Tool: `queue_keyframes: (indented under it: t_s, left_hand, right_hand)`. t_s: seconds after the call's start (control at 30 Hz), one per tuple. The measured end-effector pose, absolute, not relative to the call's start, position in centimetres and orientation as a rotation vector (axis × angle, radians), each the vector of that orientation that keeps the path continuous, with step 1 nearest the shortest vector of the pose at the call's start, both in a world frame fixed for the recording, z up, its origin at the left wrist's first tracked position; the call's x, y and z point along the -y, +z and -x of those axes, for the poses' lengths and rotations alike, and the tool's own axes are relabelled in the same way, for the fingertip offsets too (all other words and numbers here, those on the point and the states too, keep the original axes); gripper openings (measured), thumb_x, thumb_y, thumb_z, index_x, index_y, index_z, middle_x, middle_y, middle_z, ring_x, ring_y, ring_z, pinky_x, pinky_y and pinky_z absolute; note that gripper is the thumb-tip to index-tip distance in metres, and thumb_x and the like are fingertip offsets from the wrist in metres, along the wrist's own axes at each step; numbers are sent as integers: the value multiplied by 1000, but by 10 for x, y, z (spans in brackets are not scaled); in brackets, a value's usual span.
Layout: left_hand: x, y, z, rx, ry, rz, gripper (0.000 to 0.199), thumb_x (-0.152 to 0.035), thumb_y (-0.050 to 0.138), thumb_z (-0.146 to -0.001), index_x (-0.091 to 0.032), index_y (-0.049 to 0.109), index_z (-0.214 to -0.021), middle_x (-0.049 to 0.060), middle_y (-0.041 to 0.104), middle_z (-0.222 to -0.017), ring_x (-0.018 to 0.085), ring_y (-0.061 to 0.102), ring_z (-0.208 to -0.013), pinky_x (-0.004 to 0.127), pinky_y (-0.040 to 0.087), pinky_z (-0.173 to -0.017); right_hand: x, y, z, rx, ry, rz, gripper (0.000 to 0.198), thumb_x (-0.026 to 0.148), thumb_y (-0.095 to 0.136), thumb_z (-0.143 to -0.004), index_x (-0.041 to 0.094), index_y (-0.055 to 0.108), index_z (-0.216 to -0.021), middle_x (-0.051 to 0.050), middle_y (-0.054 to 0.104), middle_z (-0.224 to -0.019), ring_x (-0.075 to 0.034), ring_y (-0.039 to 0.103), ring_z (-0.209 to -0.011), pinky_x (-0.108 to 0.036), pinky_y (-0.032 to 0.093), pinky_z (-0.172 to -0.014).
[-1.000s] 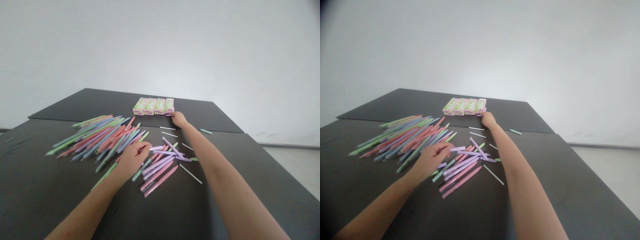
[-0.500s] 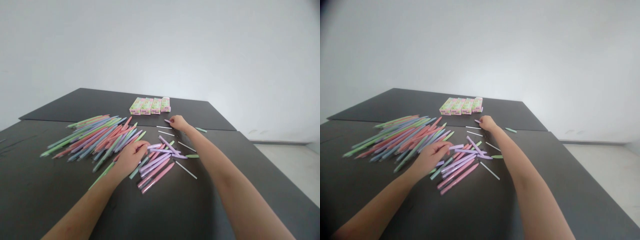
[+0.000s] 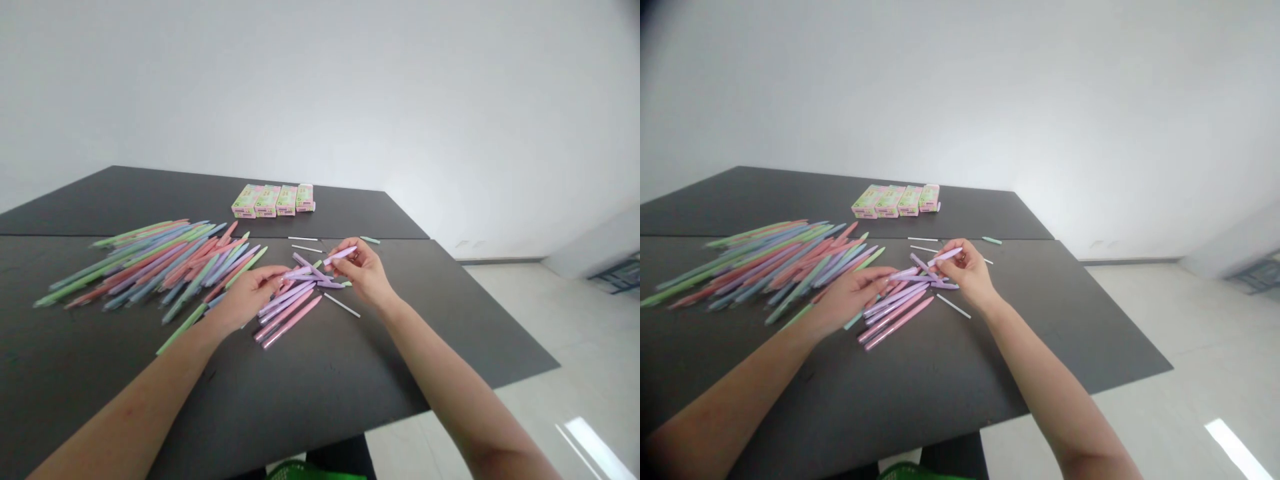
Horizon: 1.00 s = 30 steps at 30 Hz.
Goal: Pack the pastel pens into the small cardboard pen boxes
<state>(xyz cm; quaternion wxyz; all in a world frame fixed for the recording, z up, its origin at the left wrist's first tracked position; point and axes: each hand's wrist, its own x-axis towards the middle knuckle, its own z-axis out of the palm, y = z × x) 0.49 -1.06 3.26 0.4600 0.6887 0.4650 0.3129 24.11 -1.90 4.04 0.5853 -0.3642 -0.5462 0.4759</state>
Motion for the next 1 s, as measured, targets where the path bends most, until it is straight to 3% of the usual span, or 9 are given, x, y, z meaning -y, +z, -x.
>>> queue_keyframes:
  t_s: [0.4,0.67,1.0]
  left_hand:
    - [16,36,-9,-1151,718,-1788,43,-45,54,-83,-16,68,-112,0,61,-71,11,46,-56,22,35,-51]
    - [18,31,-9,-1132,702,-1889,49,-47,52,-85,-18,66,-122,4,71,-88,15,57,-71,23,43,-61]
    - [18,28,-10,-1083,803,-2035,40,-36,50,-89,-19,67,-121,6,71,-113,20,63,-96,29,48,-85]
  right_hand:
    - [30,18,-244,1324,1163,854,24,36,78,-76,21,68,-91,-2,73,-81,-15,70,-75,-29,58,-71]
    - [30,17,-243,1344,1168,894,30,39,80,-73,18,68,-91,-3,73,-79,-16,70,-74,-27,57,-68]
    - [28,15,-243,1361,1156,1014,32,43,81,-70,16,68,-82,-2,70,-63,-13,64,-56,-25,53,-56]
